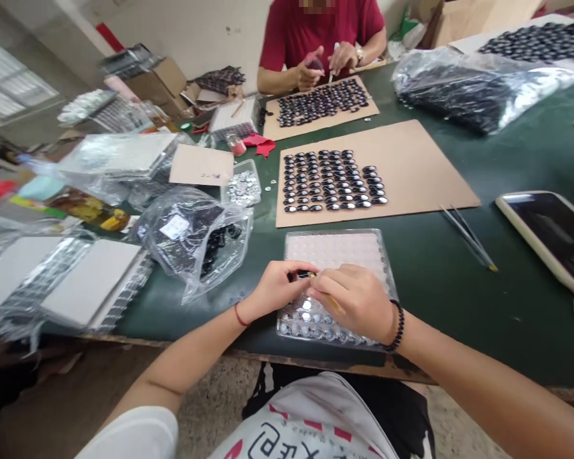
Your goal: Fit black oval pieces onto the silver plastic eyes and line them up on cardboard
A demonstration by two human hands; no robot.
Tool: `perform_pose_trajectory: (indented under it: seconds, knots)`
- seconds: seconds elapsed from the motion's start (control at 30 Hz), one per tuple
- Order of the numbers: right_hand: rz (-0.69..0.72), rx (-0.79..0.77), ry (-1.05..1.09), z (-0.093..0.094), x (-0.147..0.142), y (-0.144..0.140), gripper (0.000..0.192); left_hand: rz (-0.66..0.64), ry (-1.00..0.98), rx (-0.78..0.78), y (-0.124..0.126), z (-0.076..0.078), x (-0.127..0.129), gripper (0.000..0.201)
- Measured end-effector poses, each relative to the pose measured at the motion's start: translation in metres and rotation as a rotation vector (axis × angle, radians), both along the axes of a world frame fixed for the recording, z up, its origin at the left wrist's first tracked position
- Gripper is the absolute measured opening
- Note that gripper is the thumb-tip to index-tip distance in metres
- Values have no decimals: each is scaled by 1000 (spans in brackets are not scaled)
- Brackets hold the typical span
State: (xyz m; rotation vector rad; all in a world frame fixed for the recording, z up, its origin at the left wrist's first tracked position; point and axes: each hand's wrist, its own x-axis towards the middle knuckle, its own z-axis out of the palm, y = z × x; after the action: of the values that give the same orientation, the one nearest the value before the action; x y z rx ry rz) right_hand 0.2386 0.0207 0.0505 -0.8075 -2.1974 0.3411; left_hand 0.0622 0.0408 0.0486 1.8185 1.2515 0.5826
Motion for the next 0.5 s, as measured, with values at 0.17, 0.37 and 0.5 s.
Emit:
perform_pose_trajectory:
  seconds: [0.17, 0.37, 0.5]
  knots:
    - [26, -110, 100, -4, -1, 0, 12, -7, -68, -70, -2, -2, -2, 26]
    - [-33, -217, 156, -11, 5, -2, 13, -26, -170, -67, -3, -4, -7, 28]
    - [-27, -497, 347, -21, 16, 8, 18, -37, -208, -97, -6, 0, -8, 28]
